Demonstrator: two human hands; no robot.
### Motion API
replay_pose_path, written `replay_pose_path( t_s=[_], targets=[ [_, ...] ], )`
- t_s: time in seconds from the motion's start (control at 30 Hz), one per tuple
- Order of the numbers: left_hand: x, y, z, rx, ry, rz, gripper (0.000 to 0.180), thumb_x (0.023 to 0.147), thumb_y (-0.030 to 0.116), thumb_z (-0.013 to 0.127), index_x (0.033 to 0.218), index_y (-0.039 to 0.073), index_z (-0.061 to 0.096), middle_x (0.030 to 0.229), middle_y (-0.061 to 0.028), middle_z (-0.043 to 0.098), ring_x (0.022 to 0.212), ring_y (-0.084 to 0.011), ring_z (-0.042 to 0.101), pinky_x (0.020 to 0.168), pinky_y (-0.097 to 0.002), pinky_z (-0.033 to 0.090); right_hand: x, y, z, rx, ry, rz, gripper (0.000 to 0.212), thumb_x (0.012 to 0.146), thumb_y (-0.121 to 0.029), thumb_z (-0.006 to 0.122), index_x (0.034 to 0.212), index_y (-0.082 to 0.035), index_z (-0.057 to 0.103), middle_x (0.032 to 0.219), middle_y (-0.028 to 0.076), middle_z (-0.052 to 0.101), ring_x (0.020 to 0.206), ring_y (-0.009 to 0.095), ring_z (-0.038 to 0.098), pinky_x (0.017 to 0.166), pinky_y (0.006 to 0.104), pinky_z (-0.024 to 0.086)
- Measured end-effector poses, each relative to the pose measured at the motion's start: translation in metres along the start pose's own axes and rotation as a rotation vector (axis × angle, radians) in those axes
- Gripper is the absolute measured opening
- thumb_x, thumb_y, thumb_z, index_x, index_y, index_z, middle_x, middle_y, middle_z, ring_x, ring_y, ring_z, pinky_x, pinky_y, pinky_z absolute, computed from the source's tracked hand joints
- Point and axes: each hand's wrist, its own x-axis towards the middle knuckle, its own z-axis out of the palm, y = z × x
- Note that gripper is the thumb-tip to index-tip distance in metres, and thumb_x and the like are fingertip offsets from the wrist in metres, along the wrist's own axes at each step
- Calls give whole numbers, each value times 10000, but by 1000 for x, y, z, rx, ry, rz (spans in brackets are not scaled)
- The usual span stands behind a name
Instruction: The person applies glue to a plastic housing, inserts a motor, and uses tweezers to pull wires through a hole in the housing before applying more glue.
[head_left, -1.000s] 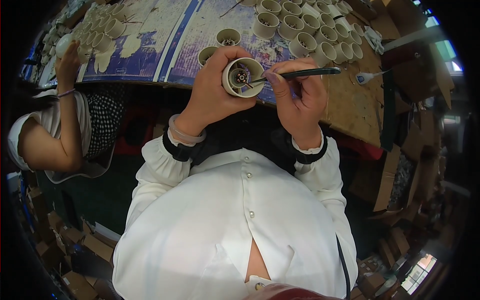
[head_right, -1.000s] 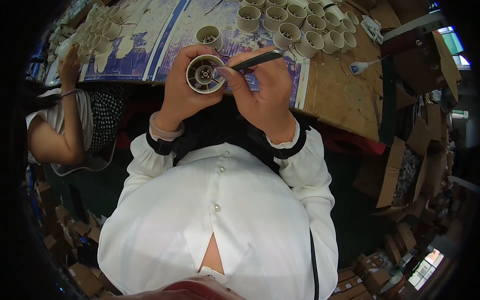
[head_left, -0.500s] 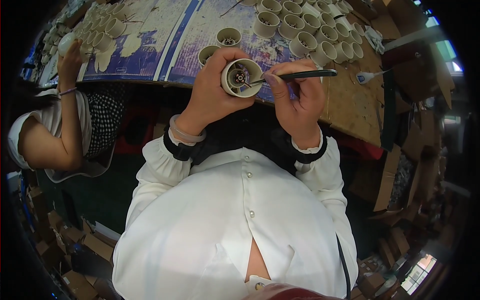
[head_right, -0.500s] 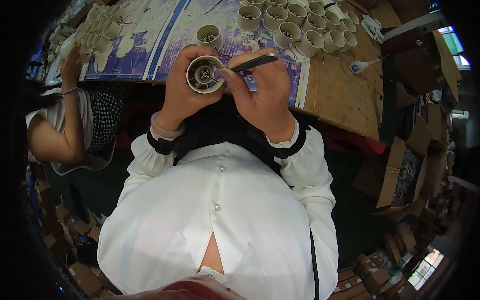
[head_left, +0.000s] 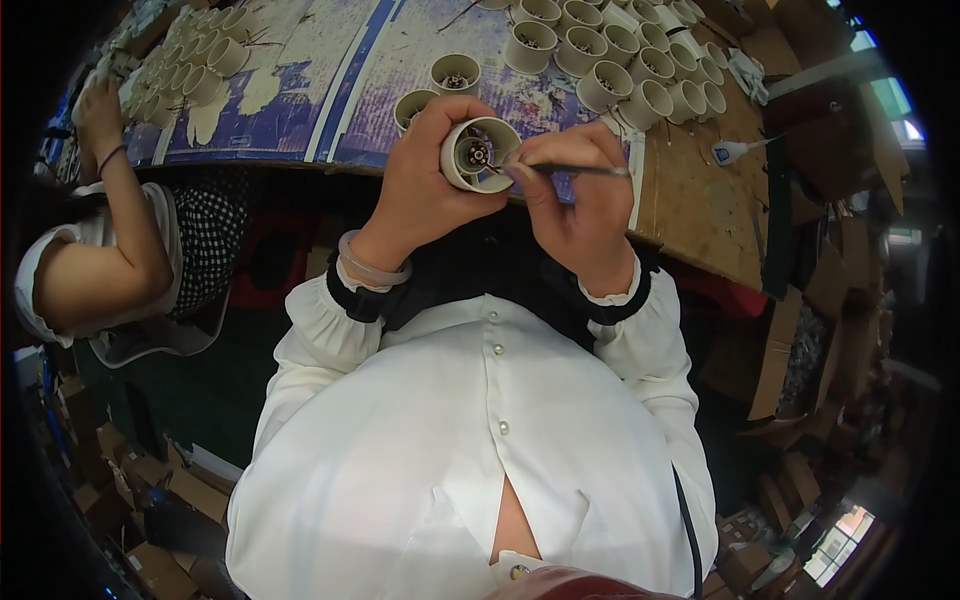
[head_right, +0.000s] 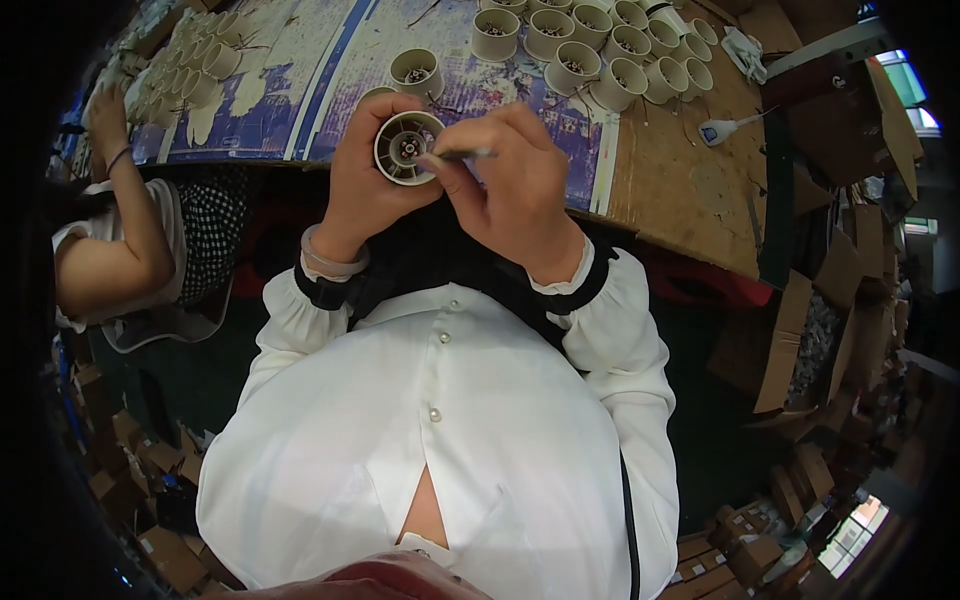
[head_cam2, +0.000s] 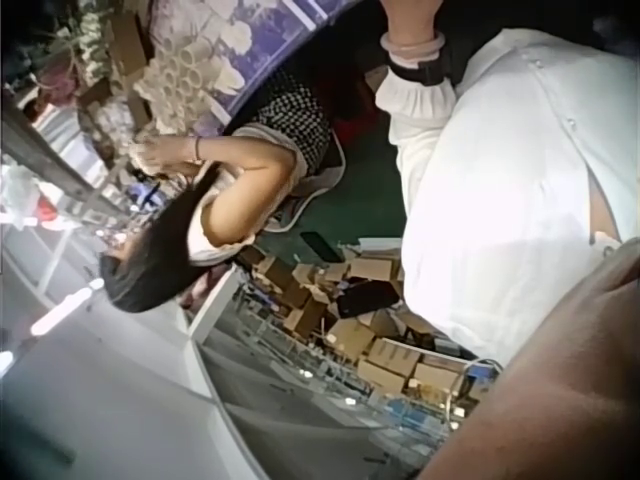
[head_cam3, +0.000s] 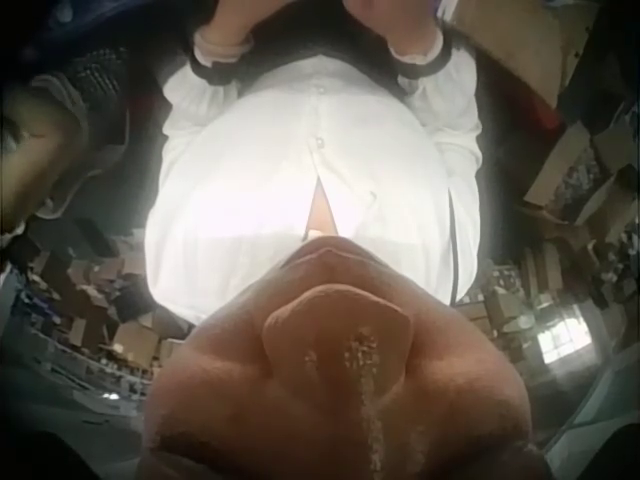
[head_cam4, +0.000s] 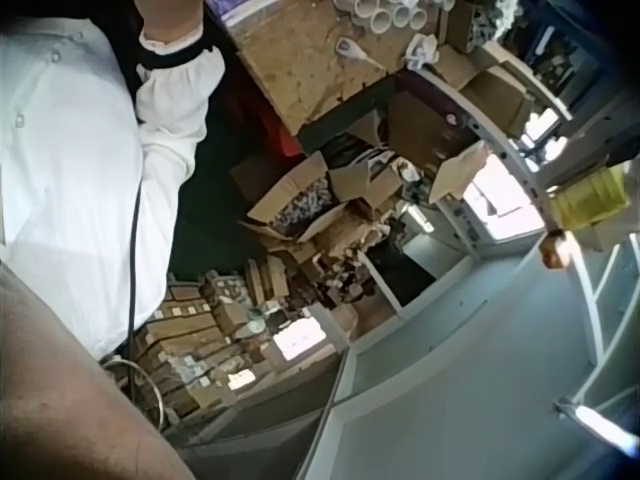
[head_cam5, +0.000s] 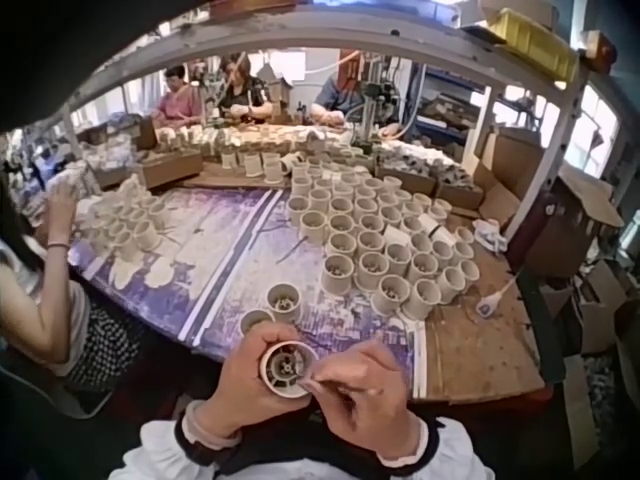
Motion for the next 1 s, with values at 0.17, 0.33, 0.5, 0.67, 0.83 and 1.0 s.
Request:
replay_pose_path(
  t_s=[0.17, 0.33, 0.5, 0.67, 0.83, 1.0],
  targets=[
    [1, 0, 1, -44, 7, -14, 573, 585, 63, 801, 1082, 74, 515, 956, -53, 601, 857, -186, 602, 747, -281, 481, 2, -2, -1, 30, 73, -9, 131, 770, -44, 713, 848, -43, 608, 803, 41, 640, 699, 210, 543, 601, 301, 422],
    [0, -1, 1, -52, 13, -19, 570, 590, 66, 801, 1083, 75, 515, 952, -50, 598, 853, -182, 601, 745, -276, 480, -1, -1, 0, 93, 31, 47, 112, 823, -7, 667, 892, -11, 579, 828, 86, 636, 759, 184, 543, 658, 270, 445],
    [2, 1, 1, -45, -1, -23, 572, 590, 66, 804, 1084, 73, 515, 956, -50, 595, 856, -180, 598, 749, -273, 479, -1, 2, -1, 64, 5, 39, 115, 827, -2, 661, 903, -6, 575, 829, 94, 632, 771, 182, 545, 661, 265, 452],
    [1, 1, 0, -37, 0, -12, 573, 591, 69, 807, 1084, 70, 516, 963, -52, 595, 863, -178, 598, 750, -274, 479, -2, -1, -2, 88, 15, 66, 108, 826, 0, 661, 898, -4, 580, 830, 90, 631, 779, 180, 543, 657, 265, 452],
    [1, 2, 0, -44, -7, -23, 571, 594, 68, 807, 1085, 67, 516, 965, -49, 595, 867, -174, 598, 754, -273, 480, -1, 0, -1, 71, 15, 57, 110, 821, 5, 662, 891, -6, 579, 818, 90, 636, 773, 180, 541, 654, 265, 450],
    [-1, 2, 0, -69, -6, -63, 572, 594, 65, 807, 1089, 68, 518, 964, -46, 596, 873, -169, 597, 763, -271, 479, 0, 0, 0, 14, 10, -11, 122, 812, 8, 669, 887, -9, 574, 807, 88, 639, 762, 189, 541, 639, 272, 445]
  ],
)
